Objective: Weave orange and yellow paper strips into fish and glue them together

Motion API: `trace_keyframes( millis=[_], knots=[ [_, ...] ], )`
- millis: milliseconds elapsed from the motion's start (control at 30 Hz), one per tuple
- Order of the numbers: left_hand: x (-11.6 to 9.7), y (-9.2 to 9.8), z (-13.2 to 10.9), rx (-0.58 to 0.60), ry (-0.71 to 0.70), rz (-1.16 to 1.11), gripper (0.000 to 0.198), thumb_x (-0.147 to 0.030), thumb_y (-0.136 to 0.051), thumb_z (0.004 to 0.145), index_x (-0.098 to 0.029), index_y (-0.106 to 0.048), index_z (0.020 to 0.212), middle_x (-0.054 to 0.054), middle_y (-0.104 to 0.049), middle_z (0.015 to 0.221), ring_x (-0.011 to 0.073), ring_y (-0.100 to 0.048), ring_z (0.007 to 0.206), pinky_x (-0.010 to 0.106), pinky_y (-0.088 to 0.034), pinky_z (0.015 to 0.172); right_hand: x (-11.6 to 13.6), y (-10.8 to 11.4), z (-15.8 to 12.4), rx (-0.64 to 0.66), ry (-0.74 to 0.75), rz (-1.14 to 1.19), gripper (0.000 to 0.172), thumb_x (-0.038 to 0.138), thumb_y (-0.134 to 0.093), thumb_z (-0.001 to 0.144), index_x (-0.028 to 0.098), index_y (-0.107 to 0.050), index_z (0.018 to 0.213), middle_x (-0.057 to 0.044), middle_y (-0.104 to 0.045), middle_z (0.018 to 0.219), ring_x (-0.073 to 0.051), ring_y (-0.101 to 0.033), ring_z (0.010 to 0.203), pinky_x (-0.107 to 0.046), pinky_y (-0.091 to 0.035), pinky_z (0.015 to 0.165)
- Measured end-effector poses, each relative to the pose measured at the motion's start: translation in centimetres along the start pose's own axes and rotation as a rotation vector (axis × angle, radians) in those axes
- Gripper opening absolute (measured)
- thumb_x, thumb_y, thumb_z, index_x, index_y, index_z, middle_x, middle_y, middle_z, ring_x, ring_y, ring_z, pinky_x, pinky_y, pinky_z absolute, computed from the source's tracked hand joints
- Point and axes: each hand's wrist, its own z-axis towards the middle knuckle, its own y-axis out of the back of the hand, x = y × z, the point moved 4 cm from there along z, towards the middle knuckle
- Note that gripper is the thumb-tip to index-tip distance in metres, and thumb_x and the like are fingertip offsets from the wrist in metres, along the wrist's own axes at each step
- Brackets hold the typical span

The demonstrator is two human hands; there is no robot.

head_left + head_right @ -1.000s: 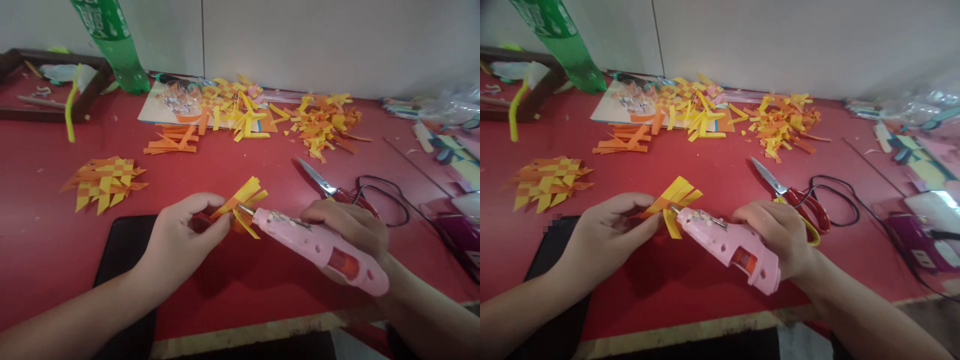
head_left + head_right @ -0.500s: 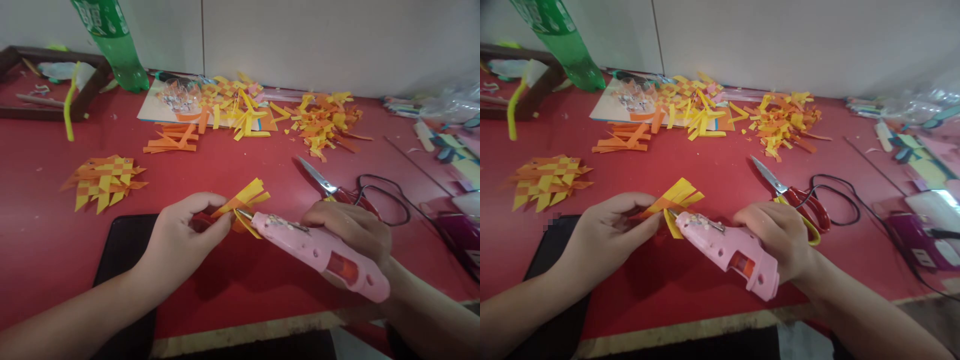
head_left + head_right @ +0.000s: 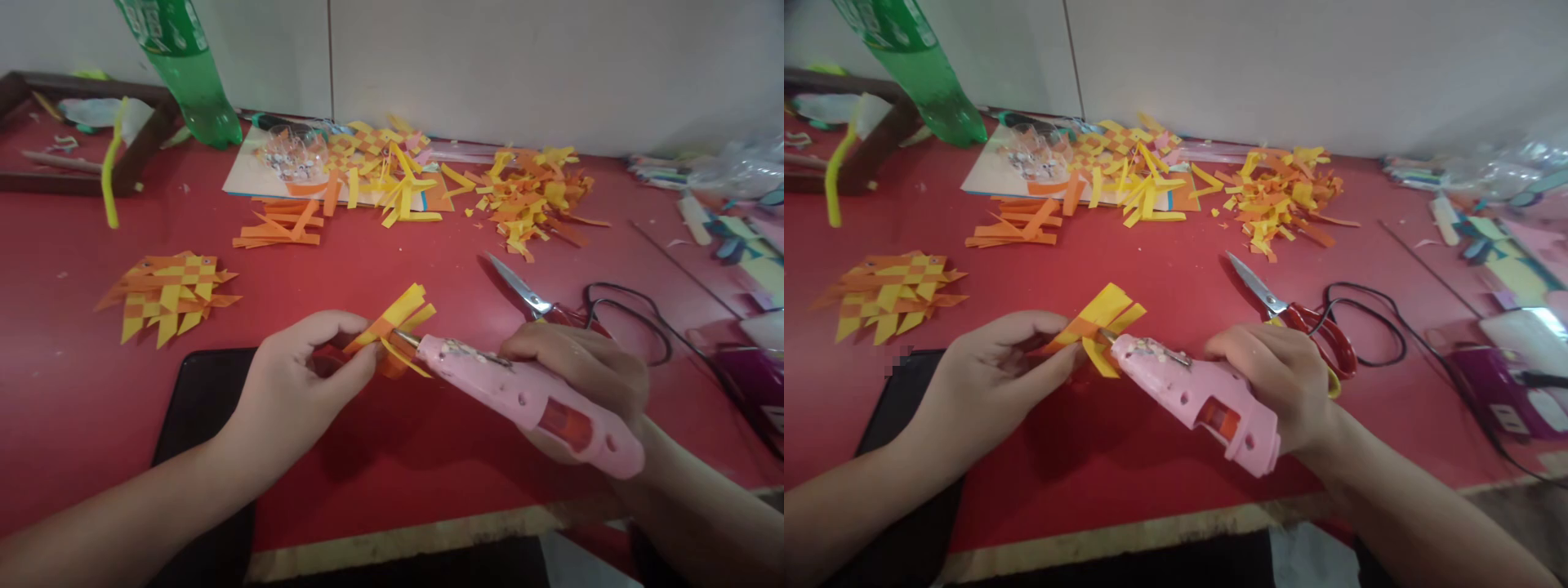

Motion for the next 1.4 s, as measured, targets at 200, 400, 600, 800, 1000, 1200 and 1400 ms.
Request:
trace_keyframes(
  millis=[200, 400, 600, 800, 1000, 1200, 1400],
  knots=[
    [0.1, 0.0, 0.4, 0.032, 0.114, -0.143, 0.01, -0.03, -0.073, 0.083, -0.021, -0.07, 0.078, -0.005, -0.065, 0.069, 0.0054, -0.059, 0.055, 0.011, -0.049, 0.052, -1.8, 0.4, 0.1, -0.107, -0.227, -0.252, 0.023, 0.027, -0.061, 0.079, 0.023, -0.058, 0.101, -0.004, -0.072, 0.084, -0.019, -0.067, 0.066, -0.029, -0.049, 0.057],
    [0.3, -0.1, 0.4, 0.115, 0.192, -0.216, 0.016, -0.037, -0.076, 0.082, -0.022, -0.074, 0.084, -0.002, -0.072, 0.075, 0.0067, -0.063, 0.054, 0.013, -0.054, 0.053, -5.1, -1.9, -0.2, 0.261, -0.425, -0.367, 0.041, 0.019, -0.049, 0.075, 0.019, -0.057, 0.115, -0.013, -0.072, 0.107, -0.031, -0.067, 0.094, -0.044, -0.052, 0.079],
    [-0.1, -0.2, 0.3, 0.132, 0.146, -0.122, 0.013, -0.033, -0.075, 0.083, -0.021, -0.074, 0.08, -0.002, -0.071, 0.073, 0.0088, -0.064, 0.055, 0.016, -0.055, 0.055, -3.0, -1.1, 0.3, 0.045, -0.323, -0.297, 0.03, 0.021, -0.045, 0.086, 0.016, -0.064, 0.109, -0.015, -0.062, 0.106, -0.033, -0.059, 0.1, -0.055, -0.043, 0.089],
    [-0.3, -1.2, -0.2, 0.255, 0.187, -0.017, 0.017, -0.036, -0.07, 0.082, -0.019, -0.075, 0.081, 0.002, -0.073, 0.073, 0.0123, -0.062, 0.055, 0.021, -0.05, 0.051, 1.5, -0.7, 2.0, 0.003, -0.133, 0.23, 0.021, 0.044, -0.062, 0.088, 0.024, -0.066, 0.096, -0.009, -0.063, 0.101, -0.026, -0.062, 0.093, -0.045, -0.049, 0.084],
    [-0.6, -1.6, -0.3, 0.344, 0.16, 0.011, 0.013, -0.031, -0.069, 0.081, -0.02, -0.074, 0.076, 0.0, -0.074, 0.072, 0.0126, -0.063, 0.062, 0.021, -0.049, 0.058, 1.7, -2.1, 2.2, -0.01, -0.296, 0.516, 0.016, 0.027, -0.075, 0.081, 0.023, -0.06, 0.078, -0.002, -0.062, 0.088, -0.016, -0.064, 0.078, -0.032, -0.053, 0.07],
    [-0.4, -1.6, -0.4, 0.369, 0.179, -0.047, 0.014, -0.032, -0.071, 0.083, -0.02, -0.074, 0.077, -0.001, -0.075, 0.073, 0.0122, -0.066, 0.066, 0.02, -0.05, 0.06, 1.6, -2.6, 2.0, -0.001, -0.377, 0.659, 0.019, 0.018, -0.071, 0.083, 0.023, -0.056, 0.073, 0.0, -0.064, 0.075, -0.014, -0.064, 0.07, -0.028, -0.053, 0.061],
    [-0.7, -1.8, -0.3, 0.415, 0.182, -0.11, 0.015, -0.032, -0.073, 0.083, -0.02, -0.073, 0.076, 0.0, -0.075, 0.072, 0.0126, -0.066, 0.063, 0.021, -0.053, 0.059, 1.6, -2.3, 2.1, -0.042, -0.391, 0.651, 0.022, 0.013, -0.071, 0.081, 0.022, -0.055, 0.069, 0.004, -0.06, 0.064, -0.009, -0.056, 0.056, -0.021, -0.047, 0.051]
  ],
)
